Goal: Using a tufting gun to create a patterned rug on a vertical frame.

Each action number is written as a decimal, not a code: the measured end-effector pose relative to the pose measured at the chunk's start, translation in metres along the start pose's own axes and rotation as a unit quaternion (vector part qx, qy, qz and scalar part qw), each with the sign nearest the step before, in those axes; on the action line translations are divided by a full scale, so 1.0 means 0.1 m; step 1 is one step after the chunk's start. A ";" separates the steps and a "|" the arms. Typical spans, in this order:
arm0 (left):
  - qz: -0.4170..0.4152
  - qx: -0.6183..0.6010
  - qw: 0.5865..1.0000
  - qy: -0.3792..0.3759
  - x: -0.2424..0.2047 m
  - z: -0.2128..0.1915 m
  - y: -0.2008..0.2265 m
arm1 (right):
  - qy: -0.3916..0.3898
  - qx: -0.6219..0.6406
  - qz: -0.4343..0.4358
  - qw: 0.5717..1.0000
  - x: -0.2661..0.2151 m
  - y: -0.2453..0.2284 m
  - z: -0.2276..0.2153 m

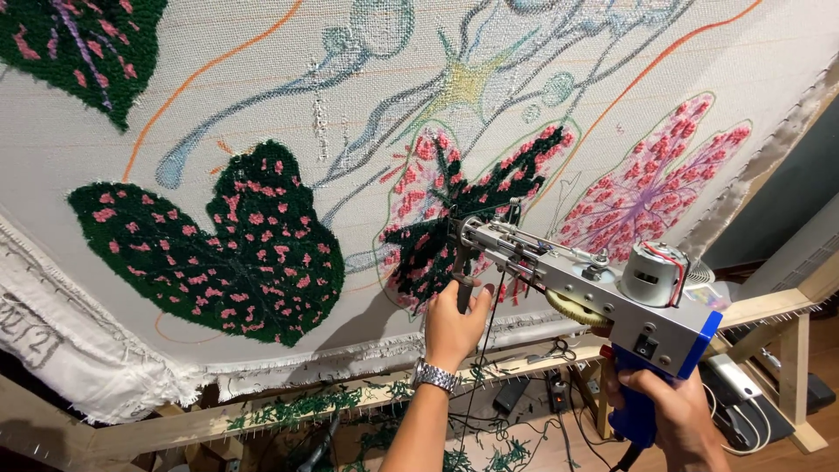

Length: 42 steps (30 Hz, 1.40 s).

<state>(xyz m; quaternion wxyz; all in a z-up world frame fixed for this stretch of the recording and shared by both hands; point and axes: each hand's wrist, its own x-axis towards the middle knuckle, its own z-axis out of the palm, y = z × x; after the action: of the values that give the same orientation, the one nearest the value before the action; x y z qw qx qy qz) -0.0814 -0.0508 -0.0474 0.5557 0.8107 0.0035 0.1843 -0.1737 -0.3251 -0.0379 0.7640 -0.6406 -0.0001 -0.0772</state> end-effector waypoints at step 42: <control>0.115 0.023 0.988 0.103 0.72 0.05 -0.80 | -0.160 -0.659 -0.366 0.637 0.40 -0.76 0.41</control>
<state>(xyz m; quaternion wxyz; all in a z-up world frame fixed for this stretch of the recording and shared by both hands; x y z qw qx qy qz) 0.0030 -0.0096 -0.0997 0.5089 0.7947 -0.0281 0.3296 -0.1393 -0.3020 0.0474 0.0365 -0.9240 -0.3056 -0.2268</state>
